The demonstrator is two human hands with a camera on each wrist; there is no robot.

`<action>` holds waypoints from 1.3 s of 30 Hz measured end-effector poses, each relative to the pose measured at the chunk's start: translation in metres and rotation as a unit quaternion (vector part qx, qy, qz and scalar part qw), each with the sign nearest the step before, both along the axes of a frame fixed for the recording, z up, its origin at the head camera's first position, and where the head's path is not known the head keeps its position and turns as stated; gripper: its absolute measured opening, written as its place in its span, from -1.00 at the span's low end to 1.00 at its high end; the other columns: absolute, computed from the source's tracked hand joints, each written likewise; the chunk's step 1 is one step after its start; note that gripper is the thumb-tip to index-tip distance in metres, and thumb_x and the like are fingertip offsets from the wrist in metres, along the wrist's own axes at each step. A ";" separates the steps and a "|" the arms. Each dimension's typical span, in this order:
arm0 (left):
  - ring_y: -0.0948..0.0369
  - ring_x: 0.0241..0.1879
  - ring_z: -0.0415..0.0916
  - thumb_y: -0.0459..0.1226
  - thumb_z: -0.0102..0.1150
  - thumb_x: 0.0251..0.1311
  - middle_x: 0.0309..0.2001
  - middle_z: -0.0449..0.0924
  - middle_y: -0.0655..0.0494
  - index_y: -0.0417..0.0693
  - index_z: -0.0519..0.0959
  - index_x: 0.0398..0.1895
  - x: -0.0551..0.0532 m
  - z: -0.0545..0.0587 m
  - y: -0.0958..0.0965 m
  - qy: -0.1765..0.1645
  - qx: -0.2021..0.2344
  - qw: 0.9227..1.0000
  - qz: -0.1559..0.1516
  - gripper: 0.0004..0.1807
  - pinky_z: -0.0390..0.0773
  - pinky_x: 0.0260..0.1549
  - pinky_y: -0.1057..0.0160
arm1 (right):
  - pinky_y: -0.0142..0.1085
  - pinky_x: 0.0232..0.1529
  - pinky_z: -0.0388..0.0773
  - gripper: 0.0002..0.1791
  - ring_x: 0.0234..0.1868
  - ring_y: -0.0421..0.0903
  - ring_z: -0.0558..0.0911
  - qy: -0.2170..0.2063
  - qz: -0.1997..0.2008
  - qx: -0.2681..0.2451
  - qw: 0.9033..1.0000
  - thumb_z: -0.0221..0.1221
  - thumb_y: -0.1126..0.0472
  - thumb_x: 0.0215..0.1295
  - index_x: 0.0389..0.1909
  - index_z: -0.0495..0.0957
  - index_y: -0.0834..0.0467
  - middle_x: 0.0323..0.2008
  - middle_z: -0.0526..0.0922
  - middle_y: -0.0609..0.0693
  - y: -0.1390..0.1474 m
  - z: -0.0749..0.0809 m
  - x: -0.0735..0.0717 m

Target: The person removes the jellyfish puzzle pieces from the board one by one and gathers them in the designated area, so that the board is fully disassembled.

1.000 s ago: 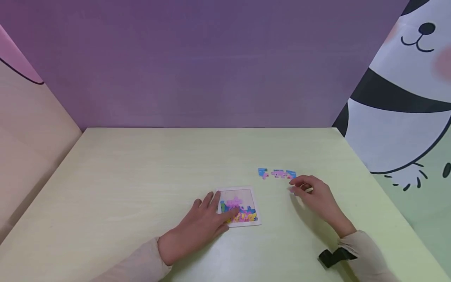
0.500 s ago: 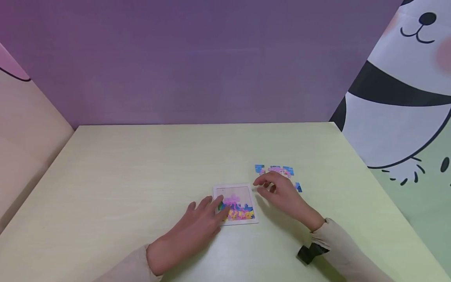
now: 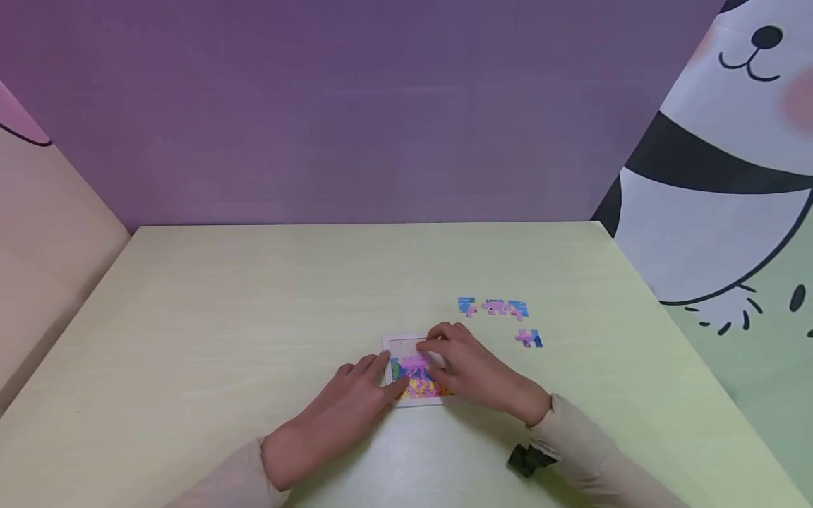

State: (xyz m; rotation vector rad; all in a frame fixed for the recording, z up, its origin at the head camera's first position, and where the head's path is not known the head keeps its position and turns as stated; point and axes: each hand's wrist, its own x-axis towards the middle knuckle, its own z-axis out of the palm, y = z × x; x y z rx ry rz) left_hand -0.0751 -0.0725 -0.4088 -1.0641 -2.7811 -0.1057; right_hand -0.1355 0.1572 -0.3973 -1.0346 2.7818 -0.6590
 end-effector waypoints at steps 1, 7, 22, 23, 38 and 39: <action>-0.04 0.15 0.48 -0.19 0.16 0.40 0.24 0.48 -0.21 0.12 0.61 0.21 0.000 0.000 0.000 -0.003 0.003 1.000 0.001 -0.66 0.62 -0.14 0.02 | -0.09 0.08 0.50 -0.67 0.06 -0.02 0.43 0.005 0.000 -0.001 1.000 0.26 0.31 0.31 0.08 0.64 0.24 0.04 0.52 0.07 0.000 0.000 0.001; -0.19 0.20 0.42 -0.25 0.22 0.34 0.23 0.50 -0.23 0.15 0.61 0.20 0.001 0.000 0.001 0.001 0.010 1.000 0.007 -0.63 0.61 -0.10 -0.06 | -0.13 0.02 0.51 -0.64 0.04 -0.06 0.41 0.004 -0.014 -0.006 1.000 0.35 0.23 0.26 0.07 0.65 0.19 0.04 0.52 0.03 -0.001 0.001 0.003; -0.30 0.28 0.35 -0.25 0.18 0.38 0.33 0.42 -0.19 0.24 0.55 0.29 0.005 0.001 0.003 -0.059 -0.003 0.997 0.051 -0.56 0.53 -0.06 -0.31 | -0.10 0.05 0.50 -0.67 0.05 -0.07 0.43 -0.018 -0.035 -0.024 0.999 0.38 0.21 0.22 0.01 0.64 0.15 0.02 0.53 0.00 -0.005 0.001 0.006; -0.30 0.28 0.35 -0.25 0.18 0.37 0.33 0.42 -0.19 0.24 0.54 0.29 0.006 0.001 0.003 -0.058 -0.004 0.997 0.051 -0.56 0.53 -0.06 -0.31 | -0.10 0.05 0.50 -0.66 0.05 -0.07 0.43 -0.016 -0.035 -0.023 0.999 0.38 0.21 0.21 0.00 0.64 0.15 0.02 0.53 0.00 -0.005 0.000 0.006; -0.29 0.27 0.37 -0.18 0.14 0.41 0.32 0.43 -0.19 0.24 0.56 0.28 0.006 0.002 0.003 -0.049 0.000 0.997 0.053 -0.60 0.54 -0.07 -0.30 | -0.15 0.00 0.52 -0.65 -0.01 -0.10 0.42 -0.007 -0.039 -0.009 0.999 0.39 0.21 0.21 0.01 0.62 0.13 -0.06 0.54 -0.02 -0.006 0.000 0.007; -0.29 0.27 0.37 -0.18 0.13 0.41 0.32 0.43 -0.19 0.24 0.56 0.28 0.007 0.002 0.003 -0.051 0.003 0.997 0.052 -0.60 0.54 -0.07 -0.30 | -0.15 0.00 0.52 -0.65 -0.01 -0.10 0.42 -0.007 -0.040 -0.007 0.999 0.39 0.20 0.21 0.02 0.62 0.13 -0.06 0.54 -0.02 -0.006 0.000 0.007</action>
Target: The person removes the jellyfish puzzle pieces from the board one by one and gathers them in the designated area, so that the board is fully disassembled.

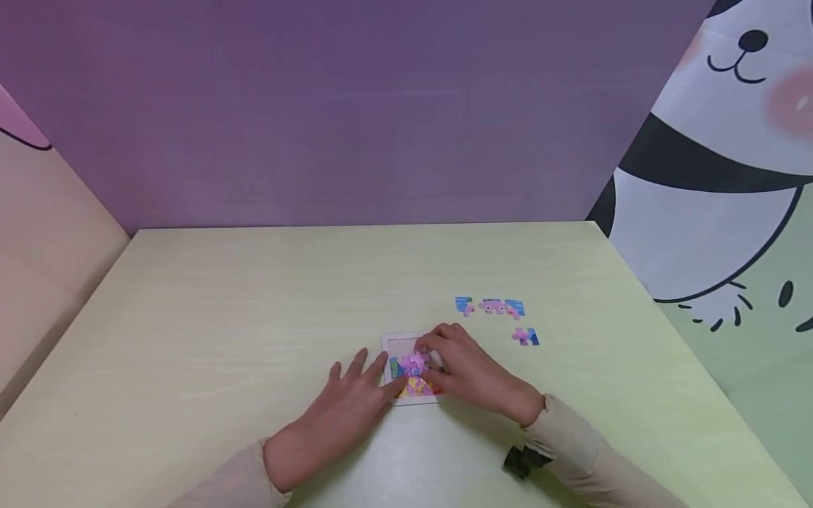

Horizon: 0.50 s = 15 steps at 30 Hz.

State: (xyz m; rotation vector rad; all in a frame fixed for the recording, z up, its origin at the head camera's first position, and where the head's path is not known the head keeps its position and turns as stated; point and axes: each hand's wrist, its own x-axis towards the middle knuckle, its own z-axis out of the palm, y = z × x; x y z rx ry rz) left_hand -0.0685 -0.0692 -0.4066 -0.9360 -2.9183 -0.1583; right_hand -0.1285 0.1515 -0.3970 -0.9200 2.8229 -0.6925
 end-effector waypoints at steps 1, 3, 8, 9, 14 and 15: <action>-0.30 0.27 0.37 -0.19 0.13 0.41 0.32 0.43 -0.19 0.23 0.56 0.28 0.000 0.000 0.000 -0.002 0.002 1.000 0.000 -0.60 0.54 -0.07 -0.31 | -0.15 0.00 0.52 -0.64 -0.01 -0.10 0.42 0.000 -0.001 0.001 1.000 0.39 0.20 0.21 0.02 0.61 0.13 -0.06 0.54 -0.02 0.000 0.000 0.000; -0.30 0.27 0.36 -0.20 0.13 0.41 0.32 0.42 -0.20 0.23 0.56 0.28 0.000 -0.001 0.000 -0.002 0.007 1.000 0.000 -0.60 0.53 -0.07 -0.32 | -0.15 0.00 0.52 -0.64 -0.02 -0.10 0.42 0.000 -0.002 0.001 1.000 0.39 0.20 0.21 0.02 0.61 0.13 -0.08 0.55 -0.03 0.000 0.000 0.000; -0.30 0.25 0.38 -0.19 0.10 0.43 0.31 0.44 -0.20 0.23 0.57 0.27 0.000 -0.002 0.000 0.012 0.008 1.000 -0.001 -0.62 0.53 -0.07 -0.31 | -0.20 -0.06 0.52 -0.68 -0.08 -0.12 0.45 0.000 0.005 -0.012 1.000 0.33 0.25 0.25 0.03 0.60 0.15 -0.18 0.60 -0.08 0.000 0.000 -0.002; -0.30 0.25 0.38 -0.18 0.10 0.44 0.31 0.44 -0.19 0.24 0.57 0.27 0.000 -0.002 0.000 0.014 0.006 1.000 -0.001 -0.63 0.54 -0.07 -0.31 | -0.22 -0.10 0.53 -0.68 -0.11 -0.12 0.46 -0.005 0.005 -0.018 1.000 0.32 0.26 0.26 0.03 0.60 0.15 -0.22 0.60 -0.10 0.001 0.001 -0.002; -0.29 0.26 0.38 -0.16 0.09 0.44 0.32 0.43 -0.19 0.25 0.56 0.28 0.000 -0.002 0.000 0.011 0.000 1.000 0.000 -0.62 0.54 -0.06 -0.29 | -0.35 -0.28 0.52 -0.68 -0.21 -0.15 0.48 -0.035 0.002 -0.040 0.999 0.28 0.31 0.29 0.05 0.55 0.10 -0.37 0.61 -0.16 0.002 0.005 -0.002; -0.29 0.26 0.37 -0.16 0.08 0.45 0.32 0.43 -0.19 0.25 0.56 0.28 0.000 -0.002 0.000 0.011 0.001 1.000 0.000 -0.62 0.54 -0.06 -0.29 | -0.36 -0.30 0.52 -0.67 -0.23 -0.17 0.49 -0.039 0.001 -0.040 0.998 0.28 0.32 0.29 0.06 0.54 0.09 -0.38 0.61 -0.17 0.002 0.006 -0.002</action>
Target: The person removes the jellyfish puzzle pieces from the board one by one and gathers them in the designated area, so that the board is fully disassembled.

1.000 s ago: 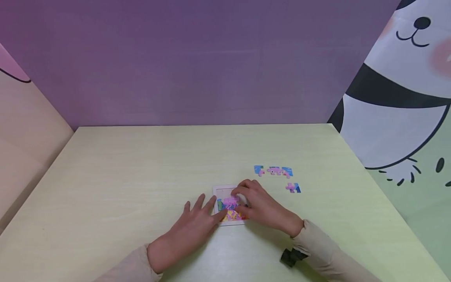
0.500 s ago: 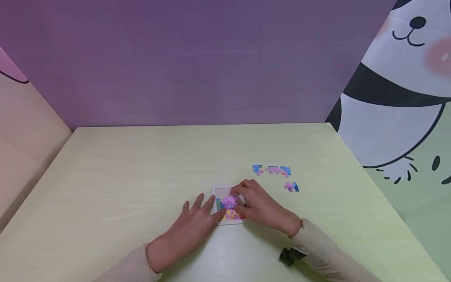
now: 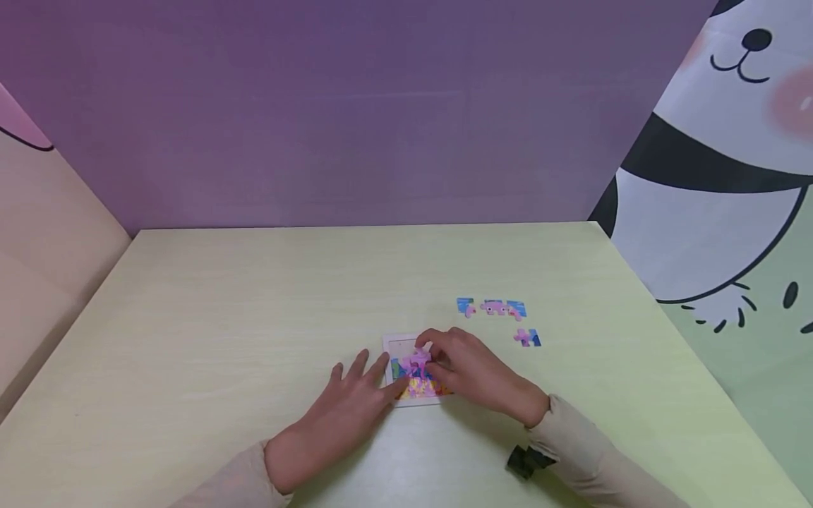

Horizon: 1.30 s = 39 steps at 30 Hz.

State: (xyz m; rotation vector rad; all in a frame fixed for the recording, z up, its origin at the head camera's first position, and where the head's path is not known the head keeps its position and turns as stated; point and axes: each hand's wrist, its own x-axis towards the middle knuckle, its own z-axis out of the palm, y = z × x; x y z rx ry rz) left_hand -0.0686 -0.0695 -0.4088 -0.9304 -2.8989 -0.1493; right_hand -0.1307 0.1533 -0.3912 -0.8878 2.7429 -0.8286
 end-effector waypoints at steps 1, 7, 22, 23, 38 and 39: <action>-0.29 0.26 0.37 -0.16 0.08 0.45 0.32 0.43 -0.19 0.24 0.56 0.28 0.000 0.000 0.000 0.001 0.001 1.000 -0.001 -0.62 0.54 -0.06 -0.29 | -0.37 -0.31 0.52 -0.67 -0.26 -0.18 0.49 -0.002 0.001 -0.001 1.000 0.27 0.33 0.29 0.05 0.53 0.09 -0.39 0.62 -0.17 0.000 0.001 0.000; -0.28 0.25 0.39 -0.17 0.10 0.43 0.30 0.44 -0.19 0.24 0.56 0.27 0.000 -0.001 0.001 0.013 0.002 1.000 -0.004 -0.62 0.55 -0.08 -0.27 | -0.39 -0.38 0.56 -0.69 -0.44 -0.24 0.53 -0.023 0.013 -0.019 0.999 0.24 0.39 0.29 0.03 0.51 0.14 -0.40 0.64 -0.11 0.001 0.003 -0.001; -0.23 0.19 0.46 -0.15 0.14 0.41 0.24 0.50 -0.17 0.23 0.58 0.25 -0.002 -0.003 -0.001 0.052 -0.025 0.998 -0.019 -0.63 0.61 -0.14 -0.13 | -0.35 -0.30 0.56 -0.68 -0.41 -0.30 0.57 0.026 0.010 -0.055 0.998 0.27 0.37 0.28 0.03 0.53 0.10 -0.40 0.67 -0.13 0.007 0.009 -0.004; -0.23 0.19 0.47 -0.15 0.14 0.41 0.24 0.50 -0.17 0.23 0.58 0.25 -0.002 -0.002 -0.001 0.050 -0.026 0.998 -0.018 -0.63 0.61 -0.14 -0.13 | -0.35 -0.31 0.57 -0.68 -0.41 -0.29 0.57 0.026 0.009 -0.055 0.998 0.27 0.37 0.28 0.02 0.53 0.10 -0.40 0.67 -0.13 0.007 0.010 -0.005; -0.23 0.19 0.47 -0.14 0.12 0.42 0.25 0.50 -0.18 0.23 0.57 0.26 0.000 -0.002 0.000 0.052 -0.034 0.998 -0.014 -0.63 0.61 -0.13 -0.11 | -0.32 -0.27 0.56 -0.69 -0.37 -0.28 0.58 0.053 -0.008 -0.052 0.997 0.30 0.38 0.26 0.00 0.55 0.15 -0.40 0.68 -0.13 0.024 0.015 -0.007; -0.23 0.19 0.47 -0.14 0.12 0.42 0.25 0.50 -0.18 0.23 0.56 0.27 0.001 -0.002 0.000 0.051 -0.033 0.998 -0.014 -0.62 0.61 -0.13 -0.11 | -0.32 -0.27 0.56 -0.69 -0.37 -0.28 0.57 0.055 -0.011 -0.049 0.997 0.30 0.38 0.26 0.00 0.55 0.15 -0.40 0.68 -0.13 0.026 0.016 -0.007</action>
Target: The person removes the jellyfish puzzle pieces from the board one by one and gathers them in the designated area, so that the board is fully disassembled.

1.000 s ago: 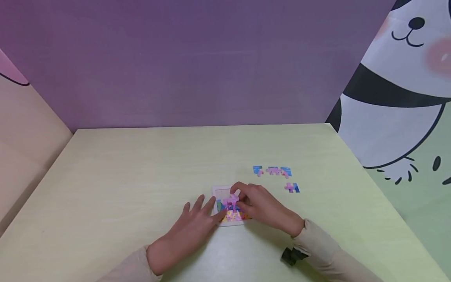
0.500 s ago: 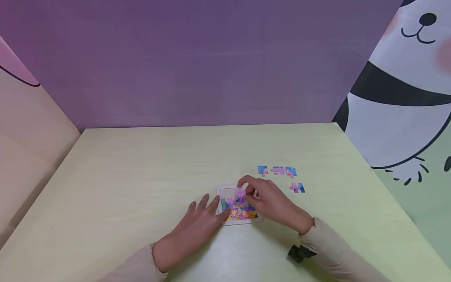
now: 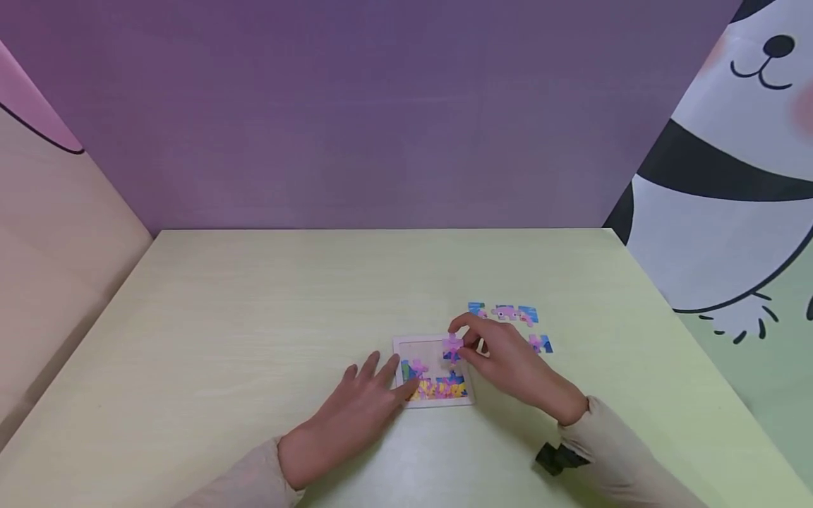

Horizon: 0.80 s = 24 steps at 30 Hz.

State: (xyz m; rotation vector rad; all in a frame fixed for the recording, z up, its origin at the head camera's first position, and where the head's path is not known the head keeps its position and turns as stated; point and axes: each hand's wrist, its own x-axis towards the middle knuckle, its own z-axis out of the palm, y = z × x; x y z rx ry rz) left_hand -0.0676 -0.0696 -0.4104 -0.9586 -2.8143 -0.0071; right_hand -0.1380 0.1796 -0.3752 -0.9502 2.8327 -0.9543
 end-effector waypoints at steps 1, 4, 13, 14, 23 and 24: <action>-0.23 0.19 0.47 -0.14 0.12 0.43 0.26 0.49 -0.18 0.23 0.56 0.27 0.000 0.000 0.000 -0.002 0.000 1.000 0.000 -0.62 0.61 -0.12 -0.11 | -0.31 -0.26 0.56 -0.69 -0.37 -0.27 0.57 0.002 -0.002 0.002 1.000 0.29 0.38 0.27 0.01 0.55 0.15 -0.40 0.68 -0.12 0.002 0.001 -0.001; -0.23 0.20 0.45 -0.14 0.12 0.42 0.27 0.48 -0.18 0.24 0.55 0.28 0.001 0.001 0.001 -0.008 0.002 1.000 0.002 -0.61 0.61 -0.11 -0.12 | -0.30 -0.27 0.56 -0.69 -0.38 -0.27 0.56 0.018 -0.007 0.009 1.000 0.31 0.37 0.26 0.00 0.56 0.15 -0.41 0.68 -0.12 0.009 0.004 -0.003; -0.24 0.23 0.42 -0.15 0.07 0.45 0.28 0.46 -0.19 0.21 0.54 0.28 0.001 -0.002 0.000 -0.013 0.011 1.000 -0.001 -0.62 0.59 -0.08 -0.14 | -0.31 -0.29 0.54 -0.68 -0.41 -0.28 0.57 0.046 -0.026 0.019 0.998 0.32 0.39 0.23 -0.02 0.56 0.14 -0.43 0.69 -0.13 0.034 0.012 -0.010; -0.24 0.23 0.42 -0.13 0.06 0.46 0.28 0.46 -0.18 0.21 0.54 0.28 0.000 -0.002 0.000 -0.010 0.010 1.000 -0.001 -0.63 0.59 -0.08 -0.14 | -0.31 -0.29 0.54 -0.68 -0.42 -0.27 0.56 0.045 -0.030 0.022 0.998 0.32 0.39 0.22 -0.02 0.56 0.13 -0.43 0.69 -0.12 0.037 0.012 -0.011; -0.23 0.22 0.45 -0.15 0.10 0.43 0.28 0.46 -0.18 0.24 0.53 0.29 0.000 -0.004 0.000 0.000 0.004 1.000 0.005 -0.61 0.59 -0.07 -0.14 | -0.31 -0.28 0.55 -0.64 -0.37 -0.21 0.59 0.056 -0.052 0.025 0.997 0.34 0.40 0.20 0.01 0.55 0.15 -0.38 0.70 -0.11 0.062 0.008 -0.022; -0.22 0.22 0.44 -0.16 0.11 0.43 0.28 0.46 -0.18 0.24 0.53 0.29 0.000 -0.004 0.000 -0.001 0.004 1.000 0.005 -0.60 0.59 -0.07 -0.14 | -0.31 -0.29 0.55 -0.64 -0.37 -0.20 0.59 0.058 -0.054 0.024 0.997 0.34 0.40 0.19 0.01 0.55 0.16 -0.38 0.70 -0.10 0.064 0.006 -0.023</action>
